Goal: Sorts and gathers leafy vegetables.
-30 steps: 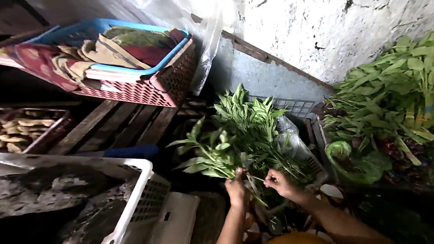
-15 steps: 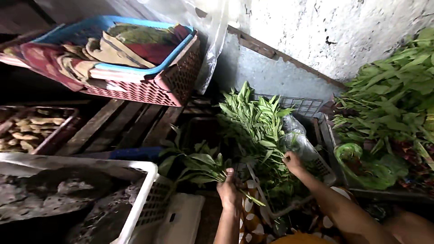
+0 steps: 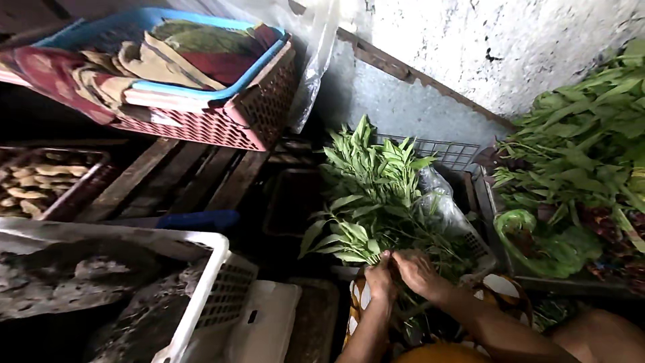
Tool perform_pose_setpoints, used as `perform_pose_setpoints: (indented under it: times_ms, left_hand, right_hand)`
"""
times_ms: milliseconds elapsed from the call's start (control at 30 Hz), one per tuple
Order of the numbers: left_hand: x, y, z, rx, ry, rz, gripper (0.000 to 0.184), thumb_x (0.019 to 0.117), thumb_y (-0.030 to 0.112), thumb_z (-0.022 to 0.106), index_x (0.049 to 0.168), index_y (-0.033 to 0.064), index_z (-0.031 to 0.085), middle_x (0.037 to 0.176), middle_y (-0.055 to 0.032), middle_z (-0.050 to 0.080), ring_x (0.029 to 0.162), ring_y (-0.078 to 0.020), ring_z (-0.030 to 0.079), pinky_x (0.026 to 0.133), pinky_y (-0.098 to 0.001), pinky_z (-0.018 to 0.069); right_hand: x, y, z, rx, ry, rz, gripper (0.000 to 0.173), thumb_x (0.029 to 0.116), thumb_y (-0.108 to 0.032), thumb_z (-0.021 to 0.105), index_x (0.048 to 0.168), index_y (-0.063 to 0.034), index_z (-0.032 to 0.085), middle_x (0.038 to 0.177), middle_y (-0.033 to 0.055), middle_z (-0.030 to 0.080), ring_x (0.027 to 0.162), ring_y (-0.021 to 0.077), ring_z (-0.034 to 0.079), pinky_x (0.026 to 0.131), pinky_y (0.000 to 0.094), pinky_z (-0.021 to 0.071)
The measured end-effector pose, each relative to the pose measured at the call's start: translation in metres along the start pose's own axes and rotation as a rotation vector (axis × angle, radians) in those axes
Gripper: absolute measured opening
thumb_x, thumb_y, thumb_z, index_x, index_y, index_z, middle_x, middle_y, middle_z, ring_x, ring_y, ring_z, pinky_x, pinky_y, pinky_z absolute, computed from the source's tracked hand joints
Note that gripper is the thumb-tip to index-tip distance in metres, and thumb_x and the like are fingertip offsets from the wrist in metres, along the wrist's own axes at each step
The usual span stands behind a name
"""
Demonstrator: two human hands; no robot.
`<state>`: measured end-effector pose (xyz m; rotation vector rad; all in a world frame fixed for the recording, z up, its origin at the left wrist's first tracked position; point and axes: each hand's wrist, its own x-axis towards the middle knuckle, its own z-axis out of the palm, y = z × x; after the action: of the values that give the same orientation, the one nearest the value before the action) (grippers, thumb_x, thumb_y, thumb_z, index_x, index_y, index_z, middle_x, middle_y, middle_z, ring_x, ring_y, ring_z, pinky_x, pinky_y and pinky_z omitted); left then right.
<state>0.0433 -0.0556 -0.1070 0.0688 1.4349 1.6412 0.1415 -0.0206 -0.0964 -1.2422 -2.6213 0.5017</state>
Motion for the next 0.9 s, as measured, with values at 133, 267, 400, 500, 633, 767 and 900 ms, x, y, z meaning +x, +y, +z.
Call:
perform_pose_setpoints:
  times_ms: [133,267,400,500,633,767,900]
  left_hand:
    - [0.005,0.035,-0.009,-0.034,0.06,0.1,0.014,0.1035,0.011,0.059,0.095,-0.0004,0.059,0.06,-0.0036,0.055,0.045,-0.01,0.05,0.044,-0.0246,0.0467]
    - [0.018,0.073,-0.021,-0.029,0.146,0.322,0.013,0.1037,0.009,0.057,0.107,-0.0033,0.06,0.076,-0.0069,0.065,0.06,-0.0134,0.064,0.056,-0.0307,0.0574]
    - [0.03,0.111,-0.037,-0.179,0.159,0.523,0.021,0.1117,0.015,0.039,0.112,-0.002,0.052,0.075,-0.0082,0.066,0.063,-0.0192,0.068,0.061,-0.0371,0.0616]
    - [0.03,0.122,-0.04,-0.165,0.099,0.43,0.028,0.1119,0.024,0.04,0.089,0.0117,0.051,0.055,0.0052,0.046,0.042,-0.0069,0.045,0.04,-0.0231,0.0438]
    - [0.032,0.092,-0.035,-0.15,0.021,0.17,0.013,0.1029,0.017,0.06,0.093,0.0087,0.058,0.054,0.0029,0.045,0.042,-0.0087,0.045,0.041,-0.0258,0.0442]
    - [0.027,0.048,-0.013,-0.111,0.002,-0.037,0.015,0.103,0.017,0.06,0.093,0.0058,0.06,0.053,0.003,0.042,0.04,-0.008,0.04,0.04,-0.024,0.0396]
    - [0.027,0.014,0.013,0.012,-0.028,-0.106,0.02,0.1028,0.02,0.063,0.099,0.0004,0.061,0.06,-0.0024,0.052,0.043,-0.0097,0.046,0.04,-0.0241,0.0418]
  right_hand:
    - [0.001,0.009,0.002,-0.075,-0.027,-0.055,0.032,0.1077,-0.023,0.045,0.113,-0.0016,0.068,0.105,0.0179,0.073,0.104,0.034,0.071,0.097,0.0533,0.0526]
    - [0.011,0.017,0.0,0.031,-0.087,-0.053,0.036,0.1095,-0.03,0.042,0.112,-0.0036,0.066,0.093,0.015,0.073,0.093,0.0321,0.073,0.092,0.0527,0.0545]
    - [0.036,0.034,0.005,0.137,-0.321,0.099,0.04,0.1088,-0.037,0.046,0.132,-0.0074,0.06,0.128,0.0205,0.065,0.124,0.0374,0.061,0.107,0.057,0.0459]
    - [0.059,0.057,0.02,0.147,-0.212,0.186,0.055,0.1009,-0.033,0.062,0.148,-0.0083,0.05,0.151,0.0229,0.049,0.142,0.0408,0.044,0.117,0.0583,0.0369]
    - [0.079,0.069,0.022,0.0,-0.318,0.405,0.038,0.1039,-0.024,0.054,0.138,-0.0073,0.06,0.139,0.0178,0.062,0.137,0.0376,0.051,0.118,0.0629,0.0298]
    - [0.076,0.061,0.006,0.054,-0.101,0.339,0.034,0.1081,-0.031,0.045,0.128,-0.0158,0.068,0.131,0.0081,0.068,0.132,0.0257,0.057,0.122,0.0582,0.0238]
    - [0.053,0.036,0.007,0.141,0.054,0.147,0.032,0.1079,-0.026,0.046,0.122,-0.01,0.07,0.119,0.009,0.073,0.12,0.0248,0.065,0.12,0.0552,0.0311]
